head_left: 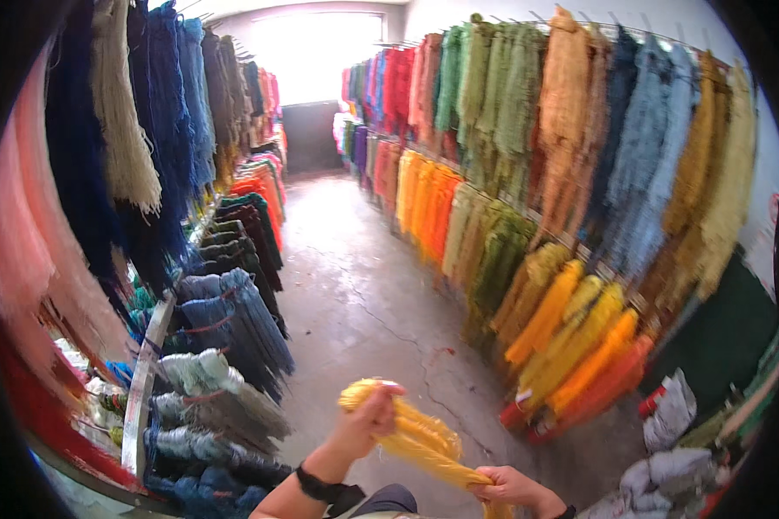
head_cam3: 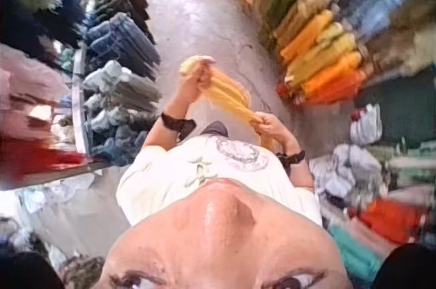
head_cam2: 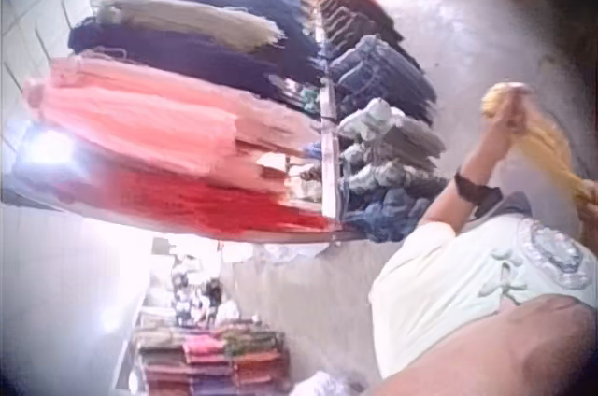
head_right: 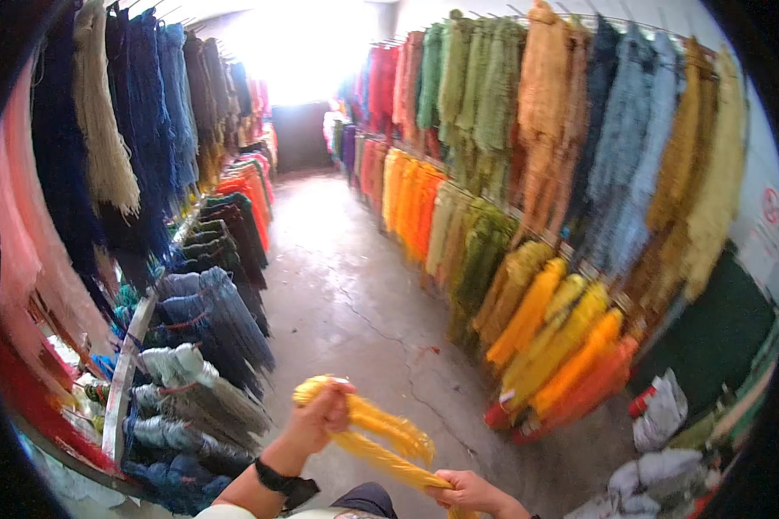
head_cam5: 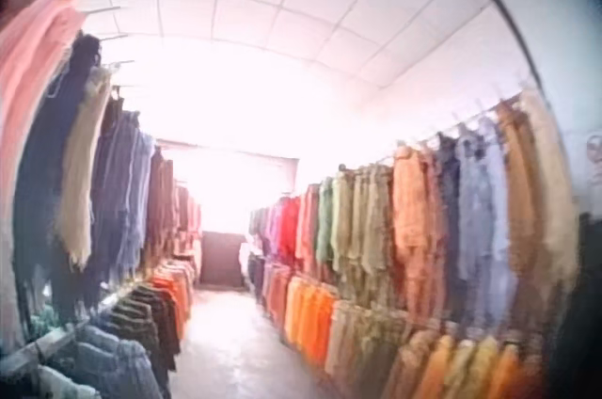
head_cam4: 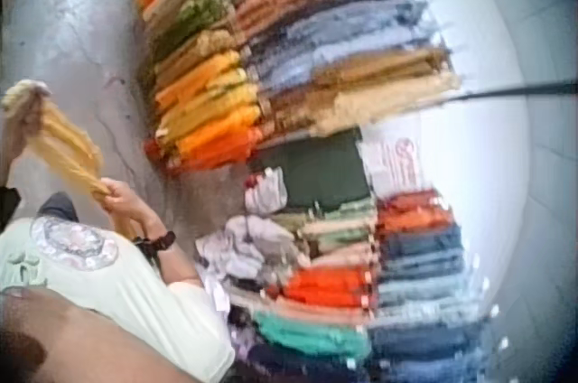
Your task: The person weighs bundles of orange yarn on a scale, ties them with white tags, and then retrieves yellow yarn from a rack to weigh and tag it as well.
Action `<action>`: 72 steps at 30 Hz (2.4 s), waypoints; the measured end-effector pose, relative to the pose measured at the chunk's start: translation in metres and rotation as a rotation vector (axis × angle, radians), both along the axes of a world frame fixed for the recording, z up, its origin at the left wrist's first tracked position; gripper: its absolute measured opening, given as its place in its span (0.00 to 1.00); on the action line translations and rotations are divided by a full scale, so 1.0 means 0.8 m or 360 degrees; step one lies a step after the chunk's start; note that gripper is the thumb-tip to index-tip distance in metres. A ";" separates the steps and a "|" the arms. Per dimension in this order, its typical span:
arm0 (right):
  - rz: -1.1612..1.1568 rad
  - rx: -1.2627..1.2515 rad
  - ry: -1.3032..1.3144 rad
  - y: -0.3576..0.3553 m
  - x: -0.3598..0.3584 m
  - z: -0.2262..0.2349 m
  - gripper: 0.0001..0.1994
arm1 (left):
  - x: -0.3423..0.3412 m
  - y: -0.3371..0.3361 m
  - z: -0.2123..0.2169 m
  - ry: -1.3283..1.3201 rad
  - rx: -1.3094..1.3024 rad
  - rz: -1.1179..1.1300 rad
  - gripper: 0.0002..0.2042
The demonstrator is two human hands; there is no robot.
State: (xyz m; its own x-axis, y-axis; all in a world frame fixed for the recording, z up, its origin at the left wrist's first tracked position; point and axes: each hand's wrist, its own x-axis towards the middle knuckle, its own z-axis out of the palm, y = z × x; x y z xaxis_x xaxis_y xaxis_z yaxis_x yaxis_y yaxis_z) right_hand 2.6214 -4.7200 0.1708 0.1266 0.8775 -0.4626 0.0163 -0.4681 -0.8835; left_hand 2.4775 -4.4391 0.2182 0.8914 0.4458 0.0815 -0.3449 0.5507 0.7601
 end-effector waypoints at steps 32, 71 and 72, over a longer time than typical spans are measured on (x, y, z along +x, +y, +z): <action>0.0696 0.1113 -0.0742 1.264 0.775 0.026 0.18 | 0.412 0.935 0.028 0.0344 0.0282 0.2144 0.14; 0.0358 0.2757 -0.0559 3.022 0.918 0.544 0.23 | 0.872 2.097 -0.050 0.0894 -0.0317 0.3215 0.08; 0.0330 0.2729 -0.0541 3.043 0.902 0.569 0.23 | 0.873 2.109 -0.051 0.0899 -0.0395 0.3238 0.11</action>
State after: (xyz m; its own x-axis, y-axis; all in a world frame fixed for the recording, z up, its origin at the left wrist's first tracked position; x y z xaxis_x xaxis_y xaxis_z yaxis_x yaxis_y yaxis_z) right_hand 3.3434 -2.2852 0.6261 -0.1542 0.3151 0.9364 0.2209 0.9348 -0.2782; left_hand 3.1760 -2.7515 0.1775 -0.8307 0.5352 -0.1534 -0.2573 -0.1246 0.9583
